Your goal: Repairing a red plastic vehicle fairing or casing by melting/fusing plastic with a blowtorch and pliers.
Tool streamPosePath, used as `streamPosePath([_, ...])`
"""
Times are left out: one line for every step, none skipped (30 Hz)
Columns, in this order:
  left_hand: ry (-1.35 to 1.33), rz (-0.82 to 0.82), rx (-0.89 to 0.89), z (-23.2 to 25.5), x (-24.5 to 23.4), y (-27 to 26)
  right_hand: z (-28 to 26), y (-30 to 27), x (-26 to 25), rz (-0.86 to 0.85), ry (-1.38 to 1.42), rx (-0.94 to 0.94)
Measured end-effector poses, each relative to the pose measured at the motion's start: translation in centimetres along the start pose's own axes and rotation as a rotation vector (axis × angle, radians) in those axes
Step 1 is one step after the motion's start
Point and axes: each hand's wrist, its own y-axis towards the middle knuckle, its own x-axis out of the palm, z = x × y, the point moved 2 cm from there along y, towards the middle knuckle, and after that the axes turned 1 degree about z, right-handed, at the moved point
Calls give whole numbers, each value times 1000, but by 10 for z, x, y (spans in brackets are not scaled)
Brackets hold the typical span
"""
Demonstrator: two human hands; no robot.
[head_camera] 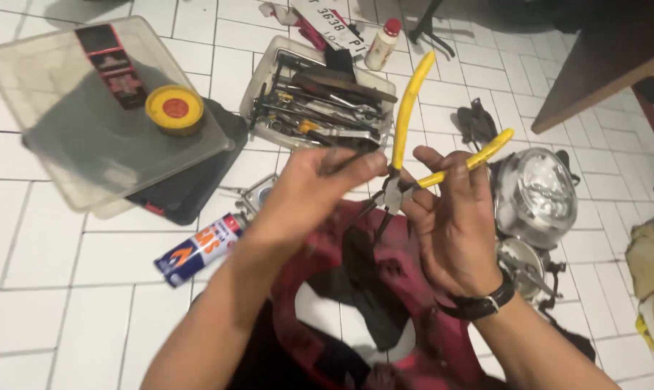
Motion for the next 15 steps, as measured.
streamPosePath([12,-2,0,1,6,-9,-3,-15,-10,1,11,-5])
streamPosePath([28,-43,60,3,13,-14,-6,-27,-19,-24,-37,7])
streamPosePath([44,-85,119,5,19,-19,-8,-39,-29,-50,-86,17])
streamPosePath([53,-89,122,6,28,-31,-15,-54,-33,-49,-79,10])
streamPosePath([69,-124,126,6,38,-42,-24,-69,-36,-51,-310,-162])
streamPosePath([80,-155,126,5,47,-53,-32,-84,-39,-50,-545,-328])
streamPosePath([82,-157,125,16,56,-63,-42,-93,-51,-48,-543,-329])
streamPosePath([236,-138,52,24,63,-74,-52,-104,-60,-44,-878,-568])
streamPosePath([389,-121,-21,33,69,-84,-60,-116,-69,-39,-1213,-806])
streamPosePath([390,-123,-30,31,78,-90,-71,-124,-62,-35,-1213,-797])
streamPosePath([442,-233,-8,30,88,-97,-80,-132,-52,-113,-1496,-893])
streamPosePath([498,-347,25,31,100,-100,-90,-136,-42,-192,-1778,-997])
streamPosePath([502,-353,29,27,107,-103,-90,-140,-48,-183,-1780,-1000])
streamPosePath([439,-444,43,22,115,-107,-88,-146,-52,-255,-1883,-1045])
streamPosePath([375,-534,56,18,123,-112,-86,-151,-56,-331,-1985,-1089])
